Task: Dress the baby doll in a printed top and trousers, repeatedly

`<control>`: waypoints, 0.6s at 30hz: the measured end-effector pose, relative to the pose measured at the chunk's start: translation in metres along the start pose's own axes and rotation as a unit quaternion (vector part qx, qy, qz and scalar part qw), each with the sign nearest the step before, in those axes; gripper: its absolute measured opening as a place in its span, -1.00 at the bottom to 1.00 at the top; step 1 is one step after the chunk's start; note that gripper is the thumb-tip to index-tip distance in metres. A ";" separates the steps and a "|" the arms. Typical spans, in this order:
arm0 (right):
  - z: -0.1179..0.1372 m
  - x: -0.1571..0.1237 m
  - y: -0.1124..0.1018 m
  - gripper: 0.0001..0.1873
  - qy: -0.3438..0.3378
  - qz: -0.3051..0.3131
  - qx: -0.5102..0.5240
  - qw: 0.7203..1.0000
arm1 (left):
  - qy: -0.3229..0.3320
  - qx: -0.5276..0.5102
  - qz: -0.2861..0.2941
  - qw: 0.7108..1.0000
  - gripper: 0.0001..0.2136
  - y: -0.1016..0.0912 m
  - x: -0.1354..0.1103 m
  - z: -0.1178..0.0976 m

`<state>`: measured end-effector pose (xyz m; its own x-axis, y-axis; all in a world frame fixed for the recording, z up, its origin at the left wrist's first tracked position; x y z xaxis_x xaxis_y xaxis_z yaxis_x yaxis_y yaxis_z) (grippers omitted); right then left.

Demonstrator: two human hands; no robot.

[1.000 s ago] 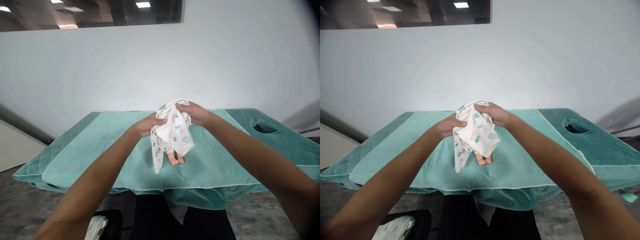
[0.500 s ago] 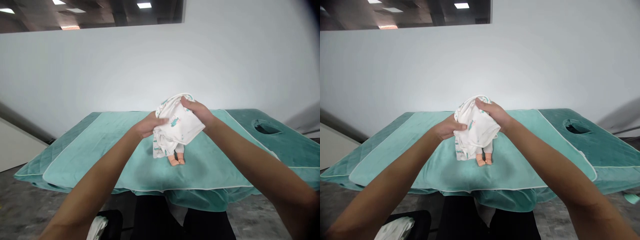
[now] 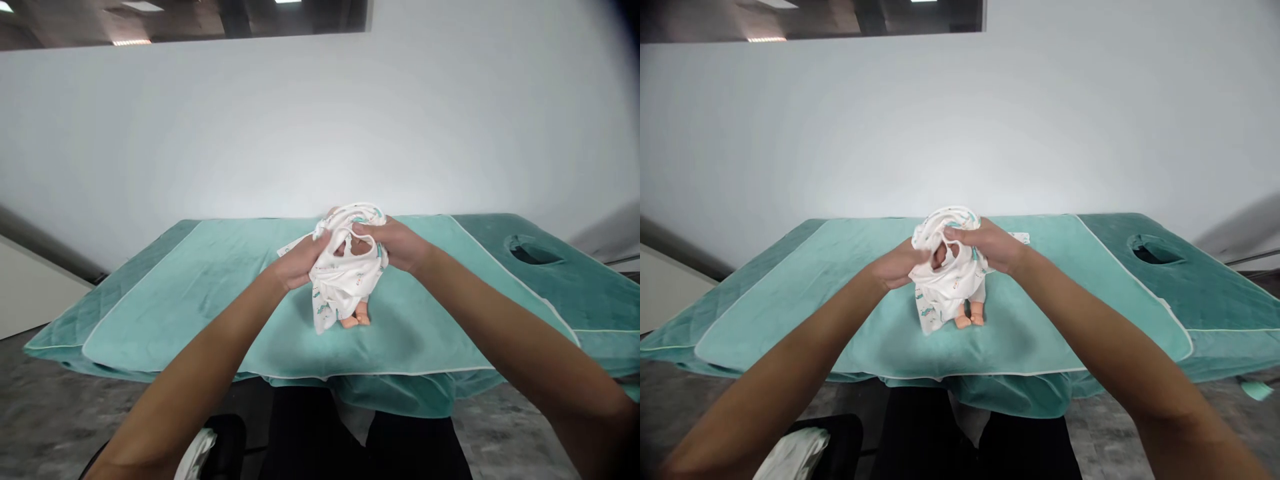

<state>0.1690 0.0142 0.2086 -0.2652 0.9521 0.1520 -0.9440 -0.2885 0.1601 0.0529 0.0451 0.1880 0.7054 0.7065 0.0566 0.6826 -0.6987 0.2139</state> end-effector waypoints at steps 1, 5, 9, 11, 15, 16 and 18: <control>-0.001 0.000 -0.001 -0.63 -0.001 0.005 0.002 1.000 | 0.000 0.022 0.028 0.999 -0.66 0.000 -0.001 -0.002; -0.009 -0.005 -0.001 -0.67 0.024 0.049 -0.035 0.998 | 0.047 0.003 0.005 0.999 -0.65 -0.014 0.006 -0.010; -0.017 -0.009 0.010 -0.67 0.061 0.118 -0.101 0.986 | 0.024 0.017 -0.026 0.999 -0.73 -0.019 0.010 -0.003; -0.021 -0.006 0.006 -0.73 0.068 0.057 -0.102 0.991 | 0.000 0.049 -0.034 0.998 -0.73 -0.017 0.009 0.002; -0.053 -0.015 -0.012 -0.71 0.094 -0.120 -0.055 0.987 | -0.059 0.098 -0.037 0.993 -0.67 -0.015 0.001 0.021; -0.068 -0.023 -0.016 -0.68 0.111 -0.150 -0.050 0.981 | -0.084 0.113 -0.031 0.990 -0.64 -0.015 -0.002 0.030; -0.101 -0.044 -0.024 -0.66 0.139 -0.199 -0.067 0.968 | -0.136 0.157 -0.010 0.978 -0.61 -0.013 -0.009 0.054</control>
<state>0.1832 -0.0109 0.1000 0.0989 0.9810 -0.1668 -0.9943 0.1039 0.0217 0.0481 0.0420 0.1321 0.6874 0.6935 -0.2156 0.6908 -0.7160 -0.1005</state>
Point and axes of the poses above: each hand's wrist, its own x-axis towards the middle knuckle, its own y-axis out of the palm, z = x × y, the point moved 6 cm from there along x, towards the middle knuckle, and after that the axes turned 10 degrees about -z, right-handed, at the moved point
